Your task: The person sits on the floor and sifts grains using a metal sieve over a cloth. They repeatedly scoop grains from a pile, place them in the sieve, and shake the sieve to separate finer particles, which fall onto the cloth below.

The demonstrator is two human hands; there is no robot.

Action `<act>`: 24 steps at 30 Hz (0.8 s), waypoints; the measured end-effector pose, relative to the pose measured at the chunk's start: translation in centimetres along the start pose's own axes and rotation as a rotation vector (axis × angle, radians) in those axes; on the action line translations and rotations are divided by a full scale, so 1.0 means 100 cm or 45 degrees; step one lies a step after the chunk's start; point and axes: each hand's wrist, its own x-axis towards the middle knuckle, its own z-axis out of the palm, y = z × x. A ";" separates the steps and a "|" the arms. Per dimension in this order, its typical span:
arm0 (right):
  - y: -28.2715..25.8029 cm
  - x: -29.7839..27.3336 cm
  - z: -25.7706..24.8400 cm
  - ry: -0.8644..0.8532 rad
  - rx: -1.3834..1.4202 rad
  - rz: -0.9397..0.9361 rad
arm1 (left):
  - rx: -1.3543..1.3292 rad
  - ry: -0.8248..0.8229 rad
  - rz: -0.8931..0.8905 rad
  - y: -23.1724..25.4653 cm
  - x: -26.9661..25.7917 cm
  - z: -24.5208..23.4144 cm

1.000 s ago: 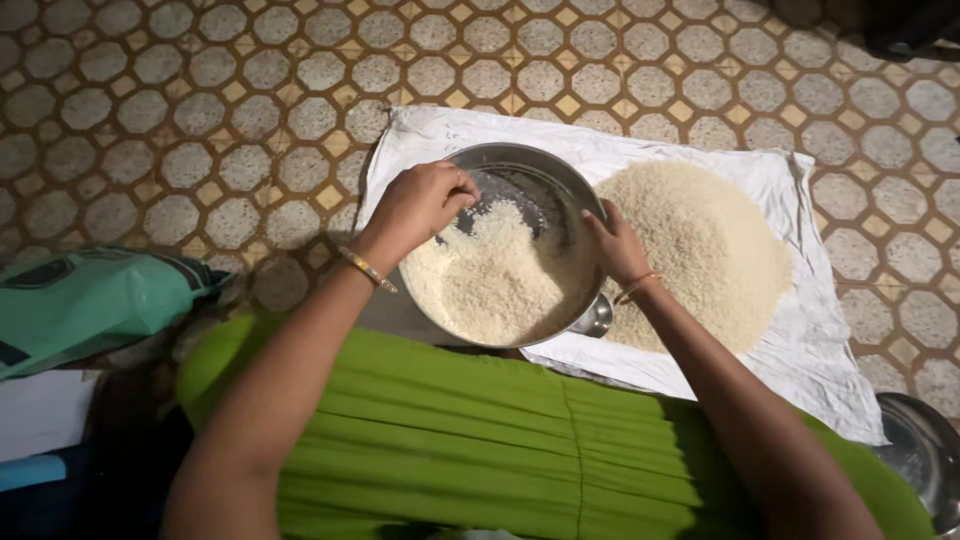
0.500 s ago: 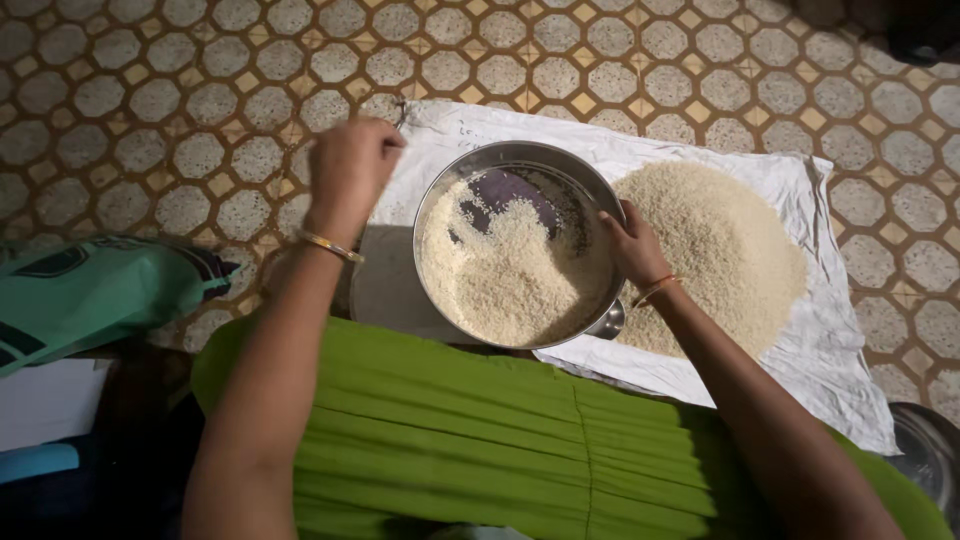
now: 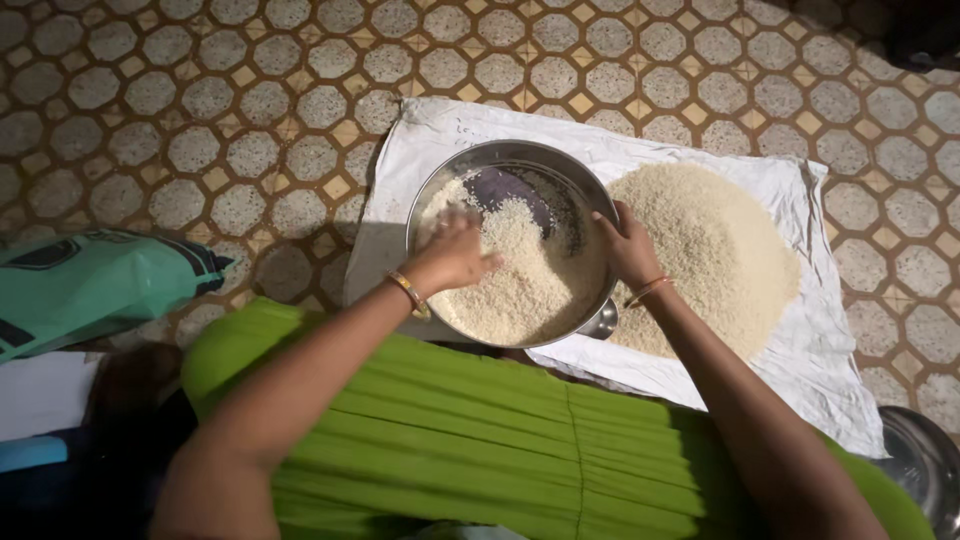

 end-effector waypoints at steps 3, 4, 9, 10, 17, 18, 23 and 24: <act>-0.004 -0.001 0.001 0.022 -0.031 -0.036 | -0.143 -0.181 0.161 0.007 -0.002 -0.001; -0.004 -0.001 0.000 0.016 -0.033 -0.048 | -0.113 -0.076 0.126 0.006 0.001 -0.001; -0.002 -0.001 -0.001 -0.029 0.010 -0.024 | 0.119 0.061 0.059 -0.017 0.022 -0.003; -0.002 0.000 0.000 -0.009 -0.026 -0.056 | 0.080 0.018 0.157 -0.018 0.024 0.001; -0.002 -0.002 0.001 -0.015 0.005 -0.010 | -0.274 0.354 0.406 -0.019 0.036 -0.014; -0.007 -0.002 0.001 -0.021 0.022 0.008 | -0.333 0.466 0.413 -0.024 0.034 -0.022; -0.025 -0.007 -0.001 -0.082 -0.034 0.279 | -0.566 0.502 0.165 -0.044 0.024 -0.041; -0.024 -0.006 0.001 -0.104 -0.030 0.382 | -0.598 0.474 0.104 -0.047 0.026 -0.040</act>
